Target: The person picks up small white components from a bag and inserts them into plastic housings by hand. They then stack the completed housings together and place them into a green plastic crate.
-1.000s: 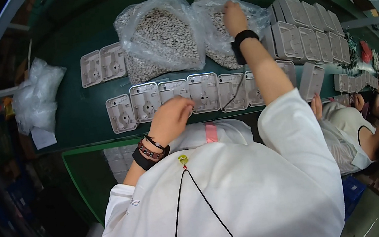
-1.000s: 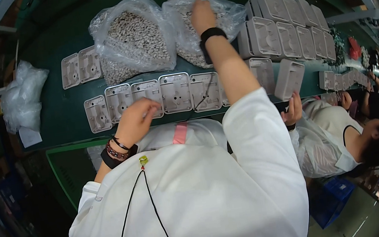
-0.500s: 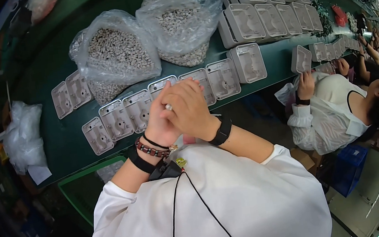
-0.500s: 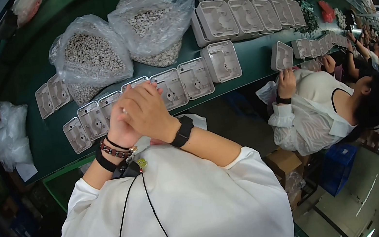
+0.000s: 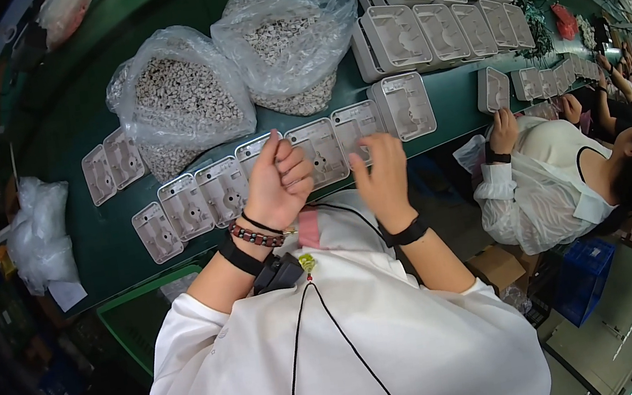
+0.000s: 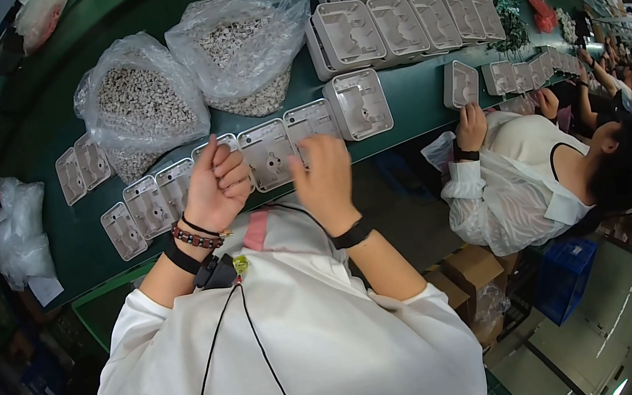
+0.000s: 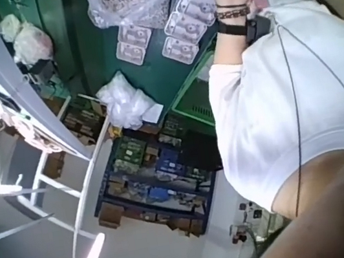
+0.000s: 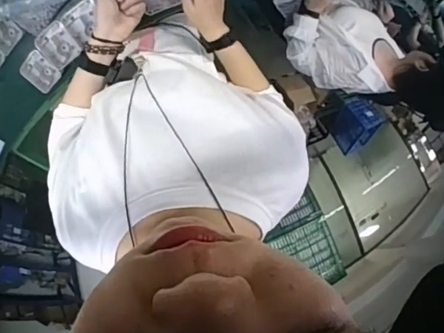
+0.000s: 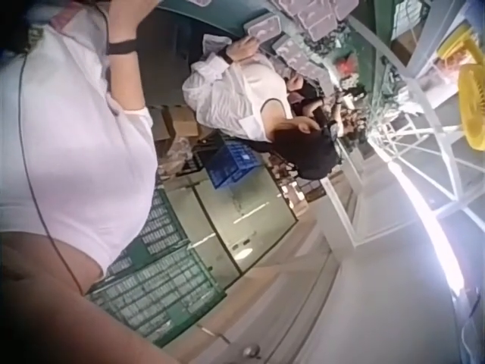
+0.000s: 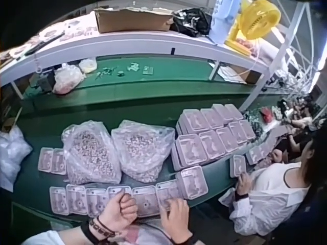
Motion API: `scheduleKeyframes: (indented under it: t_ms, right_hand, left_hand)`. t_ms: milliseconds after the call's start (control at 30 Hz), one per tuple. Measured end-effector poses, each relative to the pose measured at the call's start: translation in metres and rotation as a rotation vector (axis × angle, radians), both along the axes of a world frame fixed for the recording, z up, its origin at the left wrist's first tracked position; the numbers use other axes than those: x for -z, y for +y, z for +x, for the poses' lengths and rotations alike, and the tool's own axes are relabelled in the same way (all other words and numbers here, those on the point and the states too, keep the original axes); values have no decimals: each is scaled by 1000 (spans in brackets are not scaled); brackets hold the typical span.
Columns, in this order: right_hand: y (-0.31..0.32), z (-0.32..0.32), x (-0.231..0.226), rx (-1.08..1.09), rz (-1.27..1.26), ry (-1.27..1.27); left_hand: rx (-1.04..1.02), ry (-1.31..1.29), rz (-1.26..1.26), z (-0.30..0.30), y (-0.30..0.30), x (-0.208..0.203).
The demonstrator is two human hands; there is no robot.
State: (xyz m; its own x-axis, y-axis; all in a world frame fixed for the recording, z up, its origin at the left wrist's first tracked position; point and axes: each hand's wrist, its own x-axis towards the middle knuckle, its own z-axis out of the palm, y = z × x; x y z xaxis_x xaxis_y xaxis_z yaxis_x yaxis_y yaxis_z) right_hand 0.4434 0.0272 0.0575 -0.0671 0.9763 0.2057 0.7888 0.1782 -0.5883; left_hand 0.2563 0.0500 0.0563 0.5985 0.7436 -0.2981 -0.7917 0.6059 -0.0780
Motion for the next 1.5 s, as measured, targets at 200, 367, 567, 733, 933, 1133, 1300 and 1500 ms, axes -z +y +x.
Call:
scheduleKeyframes:
  t_ms: [200,367,567,733,933,1133,1300,1500]
  right_hand:
    - [-19,88,146,430,-379,116]
    - [-12,89,153,416,-494,263]
    - [-5,77,142,281,-442,-103]
    - [-1,46,121,201,-439,-153]
    - [-3,0,104,-9,-543,-360]
    - [-3,-27,92,-272,-556,-477]
    - [7,-39,69,-291,-379,-561]
    - [28,-81,-2,-501,-55,-5]
  left_hand:
    - [173,165,-28,-38,-11,2]
    - [359,720,-56,-58,-30,7]
    - [371,921,-49,-75,-35,22]
    - [270,995,-83,-74,-37,22]
    - [319,834,-10,-75,-33,27]
    - [335,765,18,-69,-27,24]
    - [372,761,3,-68,-24,23]
    - [544,816,87,-68,-22,23]
